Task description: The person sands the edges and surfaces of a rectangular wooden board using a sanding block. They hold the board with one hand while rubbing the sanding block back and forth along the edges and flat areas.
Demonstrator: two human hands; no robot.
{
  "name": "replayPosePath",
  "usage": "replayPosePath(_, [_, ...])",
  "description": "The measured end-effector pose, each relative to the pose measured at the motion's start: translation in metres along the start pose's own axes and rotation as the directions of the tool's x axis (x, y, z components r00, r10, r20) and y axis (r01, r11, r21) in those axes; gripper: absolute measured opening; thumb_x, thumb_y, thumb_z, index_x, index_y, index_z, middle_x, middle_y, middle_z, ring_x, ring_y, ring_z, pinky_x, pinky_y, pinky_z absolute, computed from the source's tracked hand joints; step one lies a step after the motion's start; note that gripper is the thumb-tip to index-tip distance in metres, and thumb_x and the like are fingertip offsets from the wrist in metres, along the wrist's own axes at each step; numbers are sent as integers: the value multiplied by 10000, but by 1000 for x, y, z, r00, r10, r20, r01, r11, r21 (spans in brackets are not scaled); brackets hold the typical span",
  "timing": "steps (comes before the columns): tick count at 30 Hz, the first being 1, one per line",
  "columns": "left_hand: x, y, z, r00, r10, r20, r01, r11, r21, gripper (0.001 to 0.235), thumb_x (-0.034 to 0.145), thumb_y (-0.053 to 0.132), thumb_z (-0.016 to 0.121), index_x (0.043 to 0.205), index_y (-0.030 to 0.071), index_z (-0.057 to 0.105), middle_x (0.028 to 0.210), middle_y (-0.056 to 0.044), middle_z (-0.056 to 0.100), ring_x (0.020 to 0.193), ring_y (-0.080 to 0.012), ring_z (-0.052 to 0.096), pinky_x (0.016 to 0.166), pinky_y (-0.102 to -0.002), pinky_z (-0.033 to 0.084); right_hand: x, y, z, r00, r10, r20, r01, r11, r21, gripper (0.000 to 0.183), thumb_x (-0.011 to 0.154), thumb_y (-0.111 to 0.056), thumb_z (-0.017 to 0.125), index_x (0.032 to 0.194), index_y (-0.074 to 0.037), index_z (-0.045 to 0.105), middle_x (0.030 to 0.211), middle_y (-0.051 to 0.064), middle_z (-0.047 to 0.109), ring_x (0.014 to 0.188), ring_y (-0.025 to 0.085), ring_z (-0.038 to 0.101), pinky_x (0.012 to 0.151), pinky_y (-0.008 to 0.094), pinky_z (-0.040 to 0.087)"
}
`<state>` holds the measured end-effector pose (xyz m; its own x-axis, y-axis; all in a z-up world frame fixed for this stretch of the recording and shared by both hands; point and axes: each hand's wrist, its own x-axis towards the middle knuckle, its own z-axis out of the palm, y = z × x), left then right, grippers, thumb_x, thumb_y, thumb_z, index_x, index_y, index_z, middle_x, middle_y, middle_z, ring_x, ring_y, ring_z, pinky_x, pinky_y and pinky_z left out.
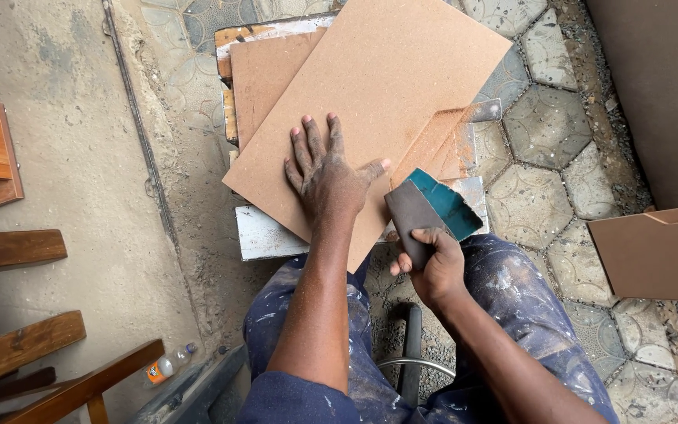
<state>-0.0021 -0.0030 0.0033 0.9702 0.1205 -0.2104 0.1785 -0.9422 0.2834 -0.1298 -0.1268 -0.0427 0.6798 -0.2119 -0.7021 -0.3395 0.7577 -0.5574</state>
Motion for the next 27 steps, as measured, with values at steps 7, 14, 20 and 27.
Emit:
replayPosePath(7, [0,-1,-5,1000,5,6,-5,1000,3,1054,792,736,726,1626,263,287,1710,-116,173,1575,-325,111,1189,-618,145,1,7,-8,999,-33,18,35,993,-115,149,740,-144,630,667,-46,546,437,173,442,329,322,525,375,350,415])
replayPosePath(14, [-2,-6,-6,995,41,94,-38,999,-26,1072,826,686,738,1650,246,211,1729,-119,73,1589,-344,22,1215,-648,63,-31,-49,-4,984,4,178,-8,1000,21,104,704,-156,635,721,-69,579,482,76,426,343,202,396,383,400,503])
replayPosePath(20, [-58,-8,-4,971,120,208,-102,990,-97,1075,805,510,788,1649,205,196,1733,-120,41,1593,-346,-13,1222,-639,-1,-18,-78,-29,966,-66,251,29,988,151,91,742,-216,609,796,-146,588,579,19,454,438,168,395,507,347,499])
replayPosePath(27, [-80,-6,13,993,114,29,-107,978,-179,891,864,532,714,1601,185,353,1714,-102,203,1583,-318,131,1224,-608,54,-11,-69,-26,958,-25,285,-17,990,143,98,759,-218,619,814,-137,609,618,42,511,485,195,436,565,371,526])
